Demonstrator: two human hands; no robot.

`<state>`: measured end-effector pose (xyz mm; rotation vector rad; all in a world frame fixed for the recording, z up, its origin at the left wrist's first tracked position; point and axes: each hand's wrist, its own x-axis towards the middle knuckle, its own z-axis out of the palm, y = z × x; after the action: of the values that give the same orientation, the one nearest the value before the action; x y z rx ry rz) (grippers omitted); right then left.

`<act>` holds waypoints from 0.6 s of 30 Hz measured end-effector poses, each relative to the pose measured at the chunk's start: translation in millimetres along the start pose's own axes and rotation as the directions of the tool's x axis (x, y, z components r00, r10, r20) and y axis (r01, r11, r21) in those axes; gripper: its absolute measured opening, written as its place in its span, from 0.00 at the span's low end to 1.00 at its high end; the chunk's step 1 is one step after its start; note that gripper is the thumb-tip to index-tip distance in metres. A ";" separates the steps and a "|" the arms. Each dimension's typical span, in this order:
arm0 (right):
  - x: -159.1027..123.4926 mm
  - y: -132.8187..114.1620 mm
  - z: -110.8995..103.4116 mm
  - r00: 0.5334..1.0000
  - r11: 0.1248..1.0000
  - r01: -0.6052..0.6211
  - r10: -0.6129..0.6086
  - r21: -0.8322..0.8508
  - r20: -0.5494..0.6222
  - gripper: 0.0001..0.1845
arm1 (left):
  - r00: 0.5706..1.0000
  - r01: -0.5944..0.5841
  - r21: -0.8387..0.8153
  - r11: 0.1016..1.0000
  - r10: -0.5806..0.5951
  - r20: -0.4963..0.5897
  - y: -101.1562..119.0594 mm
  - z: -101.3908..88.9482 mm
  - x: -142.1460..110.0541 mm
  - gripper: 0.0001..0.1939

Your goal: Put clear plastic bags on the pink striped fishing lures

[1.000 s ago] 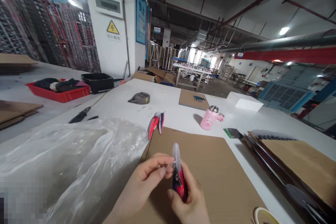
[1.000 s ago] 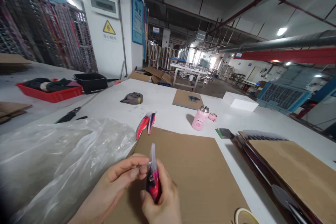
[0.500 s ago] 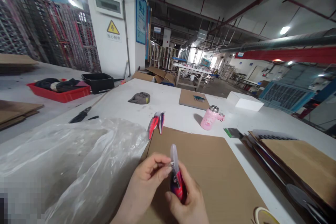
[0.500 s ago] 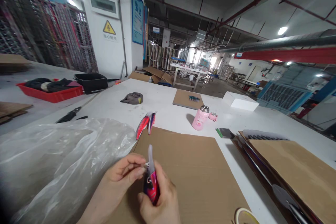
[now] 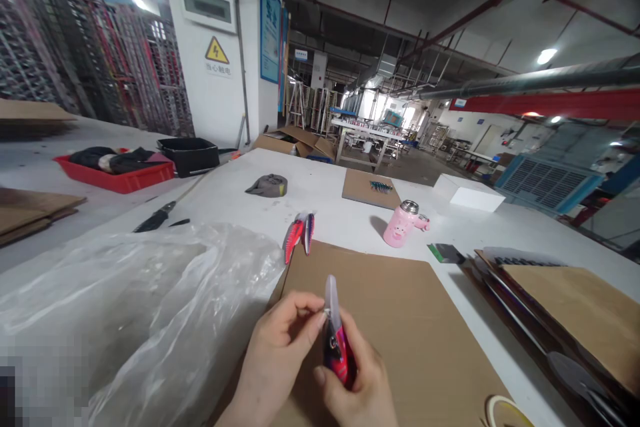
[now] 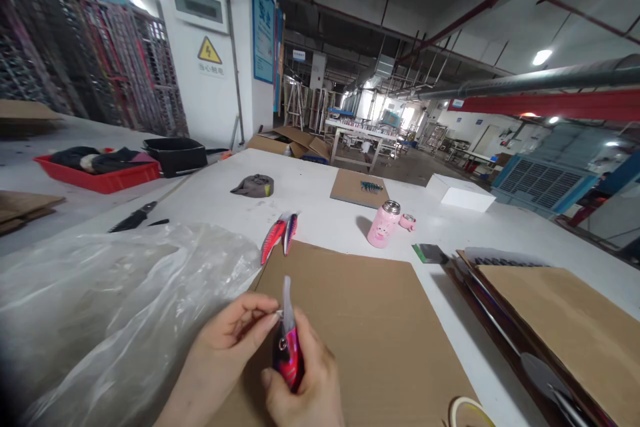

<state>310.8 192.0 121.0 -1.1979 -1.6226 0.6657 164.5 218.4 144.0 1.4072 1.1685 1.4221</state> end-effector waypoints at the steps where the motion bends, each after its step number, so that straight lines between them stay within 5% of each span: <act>1: -0.3 0.8 0.0 1.000 1.000 -0.001 0.001 -0.004 -0.002 0.42 | 1.000 -0.007 0.010 1.000 0.007 0.000 -0.7 -0.1 -0.2 0.03; 10: -0.6 1.4 -0.1 1.000 1.000 0.023 -0.023 -0.018 -0.016 0.41 | 0.998 -0.067 0.105 0.992 0.065 0.016 -5.3 -2.0 -0.7 0.04; 18: 0.6 -1.5 -2.1 0.999 0.999 -0.030 0.029 0.037 0.033 0.42 | 0.998 0.059 0.026 0.998 -0.059 0.014 5.7 -5.1 0.9 0.02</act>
<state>312.0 191.7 123.3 -1.1913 -1.6151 0.7346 159.7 217.4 150.0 1.3875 1.2131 1.3577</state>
